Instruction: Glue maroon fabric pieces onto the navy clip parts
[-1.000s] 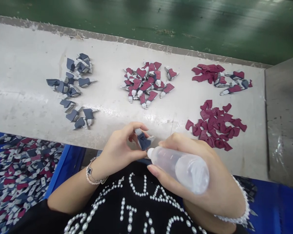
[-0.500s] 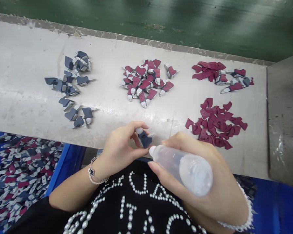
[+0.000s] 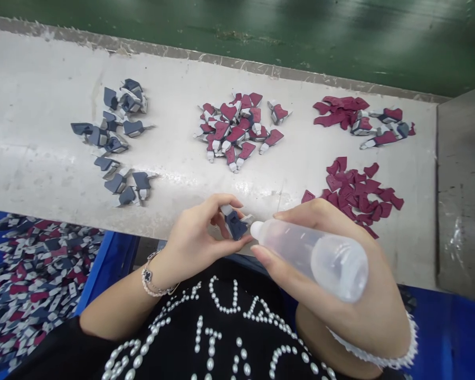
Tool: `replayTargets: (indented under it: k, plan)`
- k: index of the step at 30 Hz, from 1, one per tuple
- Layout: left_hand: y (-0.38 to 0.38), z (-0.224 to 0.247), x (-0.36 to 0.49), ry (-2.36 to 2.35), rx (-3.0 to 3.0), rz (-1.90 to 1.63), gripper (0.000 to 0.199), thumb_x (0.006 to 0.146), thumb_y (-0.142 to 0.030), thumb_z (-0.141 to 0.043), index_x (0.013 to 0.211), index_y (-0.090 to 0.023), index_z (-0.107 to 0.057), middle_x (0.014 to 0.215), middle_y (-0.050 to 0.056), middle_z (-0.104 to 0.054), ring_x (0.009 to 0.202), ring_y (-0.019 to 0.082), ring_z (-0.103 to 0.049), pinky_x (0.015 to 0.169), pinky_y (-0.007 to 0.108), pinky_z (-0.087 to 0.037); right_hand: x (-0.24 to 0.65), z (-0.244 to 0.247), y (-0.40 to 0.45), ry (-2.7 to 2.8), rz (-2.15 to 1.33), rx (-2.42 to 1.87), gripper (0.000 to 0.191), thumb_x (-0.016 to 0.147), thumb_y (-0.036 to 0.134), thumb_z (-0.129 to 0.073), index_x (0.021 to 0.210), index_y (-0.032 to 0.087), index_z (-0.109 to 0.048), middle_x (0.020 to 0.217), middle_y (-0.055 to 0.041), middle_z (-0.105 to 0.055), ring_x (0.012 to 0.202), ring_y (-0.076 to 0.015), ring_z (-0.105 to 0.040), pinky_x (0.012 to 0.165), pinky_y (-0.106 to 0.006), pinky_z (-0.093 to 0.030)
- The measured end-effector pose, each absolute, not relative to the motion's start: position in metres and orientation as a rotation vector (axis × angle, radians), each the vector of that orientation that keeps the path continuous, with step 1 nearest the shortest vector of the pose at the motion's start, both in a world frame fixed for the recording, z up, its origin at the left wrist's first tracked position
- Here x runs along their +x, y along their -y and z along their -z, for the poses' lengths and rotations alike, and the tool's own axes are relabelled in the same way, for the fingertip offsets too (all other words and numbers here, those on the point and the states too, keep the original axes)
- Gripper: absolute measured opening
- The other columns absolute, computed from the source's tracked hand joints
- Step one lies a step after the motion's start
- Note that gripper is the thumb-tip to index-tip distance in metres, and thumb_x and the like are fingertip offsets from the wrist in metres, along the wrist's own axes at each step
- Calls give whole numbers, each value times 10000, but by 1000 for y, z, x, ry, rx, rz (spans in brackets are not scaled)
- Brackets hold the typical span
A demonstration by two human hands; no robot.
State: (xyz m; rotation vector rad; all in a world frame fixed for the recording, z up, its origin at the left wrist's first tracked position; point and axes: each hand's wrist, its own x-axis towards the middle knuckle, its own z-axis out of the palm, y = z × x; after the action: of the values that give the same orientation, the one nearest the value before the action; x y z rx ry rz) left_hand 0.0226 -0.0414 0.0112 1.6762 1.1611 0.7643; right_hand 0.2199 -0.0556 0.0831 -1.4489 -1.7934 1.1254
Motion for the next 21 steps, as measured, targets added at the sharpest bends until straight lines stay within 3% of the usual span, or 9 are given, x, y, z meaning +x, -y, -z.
replayTargets:
  k: [9, 13, 16, 18, 21]
  plan:
    - [43, -11, 19, -1187, 1652, -782, 457, 726, -239, -853, 1075, -242, -558, 937, -16, -723, 638, 87, -633, 624, 206, -551, 223, -82, 52, 1852, -1097, -1403, 173, 862, 273, -723, 872, 242, -554, 656, 64, -594, 501, -100, -563, 436, -229, -440]
    - [42, -10, 17, -1199, 1607, -801, 434, 708, -281, -868, 1018, -233, -569, 918, -6, -711, 686, 111, -648, 637, 229, -551, 228, -84, 54, 1767, -1060, -1460, 255, 817, 385, -780, 910, 260, -577, 717, 67, -629, 537, -93, -579, 460, -199, -455]
    - [40, -8, 14, -1216, 1540, -831, 443, 673, -300, -892, 965, -233, -565, 920, 0, -684, 792, 151, -681, 693, 262, -564, 239, -82, 53, 1708, -1011, -1446, 326, 763, 440, -828, 971, 279, -635, 828, 34, -670, 662, -136, -635, 570, -223, -533]
    - [39, -4, 12, -1220, 1423, -848, 468, 661, -292, -899, 937, -234, -525, 941, -7, -657, 776, 150, -697, 709, 278, -580, 247, -75, 50, 1682, -989, -1440, 334, 778, 342, -834, 1064, 293, -668, 995, -6, -698, 852, -192, -676, 735, -282, -575]
    - [35, 3, 6, -1242, 1240, -839, 507, 638, -280, -910, 890, -227, -474, 980, -15, -623, 718, 123, -696, 709, 272, -585, 255, -55, 41, 1587, -1196, -1333, 540, 794, 244, -818, 1280, 351, -608, 1270, -27, -649, 1072, -246, -658, 854, -355, -576]
